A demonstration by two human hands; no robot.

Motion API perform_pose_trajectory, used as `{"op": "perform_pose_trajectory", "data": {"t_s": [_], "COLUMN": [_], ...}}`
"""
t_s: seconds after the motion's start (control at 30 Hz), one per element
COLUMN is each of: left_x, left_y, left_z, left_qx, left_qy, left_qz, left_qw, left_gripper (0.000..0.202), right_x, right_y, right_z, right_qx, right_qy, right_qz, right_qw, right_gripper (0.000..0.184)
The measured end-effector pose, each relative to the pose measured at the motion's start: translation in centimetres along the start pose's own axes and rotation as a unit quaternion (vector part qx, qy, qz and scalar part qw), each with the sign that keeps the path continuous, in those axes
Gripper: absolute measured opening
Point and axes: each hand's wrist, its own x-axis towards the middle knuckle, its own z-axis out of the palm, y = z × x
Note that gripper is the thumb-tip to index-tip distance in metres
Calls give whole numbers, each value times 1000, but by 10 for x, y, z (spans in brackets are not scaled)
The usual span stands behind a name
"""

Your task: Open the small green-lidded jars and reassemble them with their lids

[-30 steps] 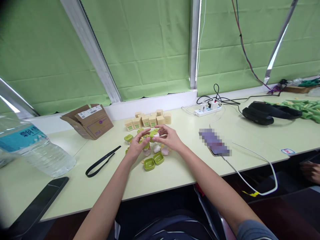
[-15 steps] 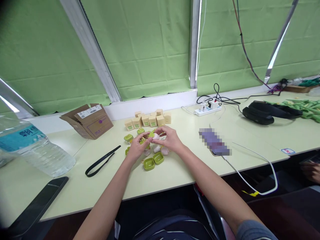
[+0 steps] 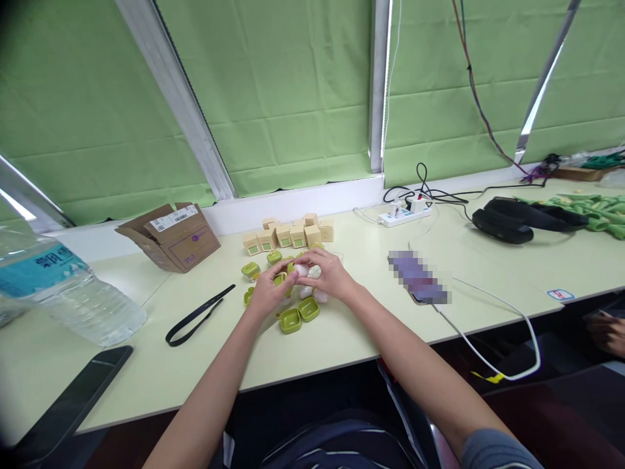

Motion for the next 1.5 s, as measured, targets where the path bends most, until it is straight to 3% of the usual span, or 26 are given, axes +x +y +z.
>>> {"op": "perform_pose_trajectory", "data": {"t_s": [0.47, 0.67, 0.87, 1.1, 1.33, 1.5], "left_x": [-4, -4, -3, -3, -1, -1], "left_y": [1, -2, 1, 3, 2, 2], "left_z": [2, 4, 5, 2, -1, 1], "left_qx": [92, 118, 133, 82, -86, -78], "left_qy": [-16, -16, -31, -35, -54, -55], "left_qz": [23, 33, 23, 4, -23, -23], "left_qw": [995, 992, 990, 996, 995, 995], "left_gripper": [35, 37, 37, 37, 45, 50], "right_x": [1, 2, 3, 0, -1, -1], "right_y": [4, 4, -4, -2, 0, 2], "right_z": [-3, -4, -6, -5, -1, 1], "right_qx": [7, 5, 40, 76, 160, 196], "right_qy": [-39, -46, -65, -51, -3, 15], "right_qz": [18, 14, 53, 108, 163, 181], "right_qw": [999, 999, 996, 990, 974, 964], "right_gripper": [40, 35, 29, 36, 40, 42]}}
